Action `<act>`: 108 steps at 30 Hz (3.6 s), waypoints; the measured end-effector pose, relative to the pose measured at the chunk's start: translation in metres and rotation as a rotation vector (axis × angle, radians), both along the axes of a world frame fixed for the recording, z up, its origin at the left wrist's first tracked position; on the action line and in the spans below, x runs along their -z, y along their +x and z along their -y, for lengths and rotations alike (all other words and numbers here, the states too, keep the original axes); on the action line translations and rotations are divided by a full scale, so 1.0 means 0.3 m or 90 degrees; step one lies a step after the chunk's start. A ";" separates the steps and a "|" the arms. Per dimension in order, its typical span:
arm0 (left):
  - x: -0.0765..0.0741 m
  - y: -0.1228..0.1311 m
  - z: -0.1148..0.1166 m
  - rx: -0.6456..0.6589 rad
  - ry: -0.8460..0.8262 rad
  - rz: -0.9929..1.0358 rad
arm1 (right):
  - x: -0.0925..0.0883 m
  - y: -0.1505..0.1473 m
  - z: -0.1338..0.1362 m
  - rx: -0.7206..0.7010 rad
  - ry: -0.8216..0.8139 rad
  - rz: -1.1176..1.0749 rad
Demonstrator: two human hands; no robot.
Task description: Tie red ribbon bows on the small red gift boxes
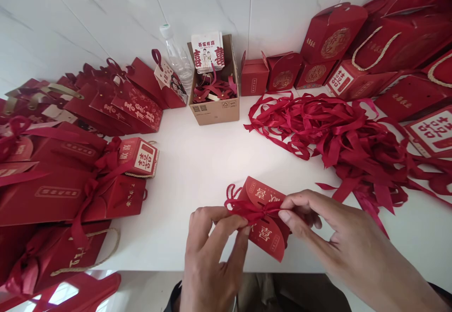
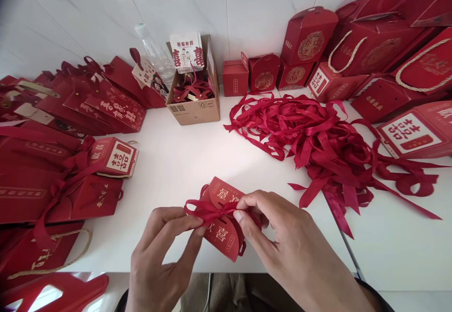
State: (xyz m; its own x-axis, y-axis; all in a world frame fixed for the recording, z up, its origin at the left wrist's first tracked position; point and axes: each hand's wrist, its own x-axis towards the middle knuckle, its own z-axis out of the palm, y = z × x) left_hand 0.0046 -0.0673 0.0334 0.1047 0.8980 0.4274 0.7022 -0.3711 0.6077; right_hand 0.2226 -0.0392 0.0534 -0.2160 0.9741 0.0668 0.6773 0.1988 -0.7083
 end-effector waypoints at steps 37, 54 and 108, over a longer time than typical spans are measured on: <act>-0.019 0.039 0.024 -0.036 -0.127 0.038 | 0.007 -0.017 -0.004 -0.018 -0.027 -0.054; -0.008 0.016 0.004 -0.007 -0.041 -0.016 | 0.013 -0.037 -0.002 -0.016 -0.075 -0.032; -0.014 -0.014 -0.012 -0.010 -0.185 0.097 | 0.047 0.057 0.030 -0.019 0.012 -0.001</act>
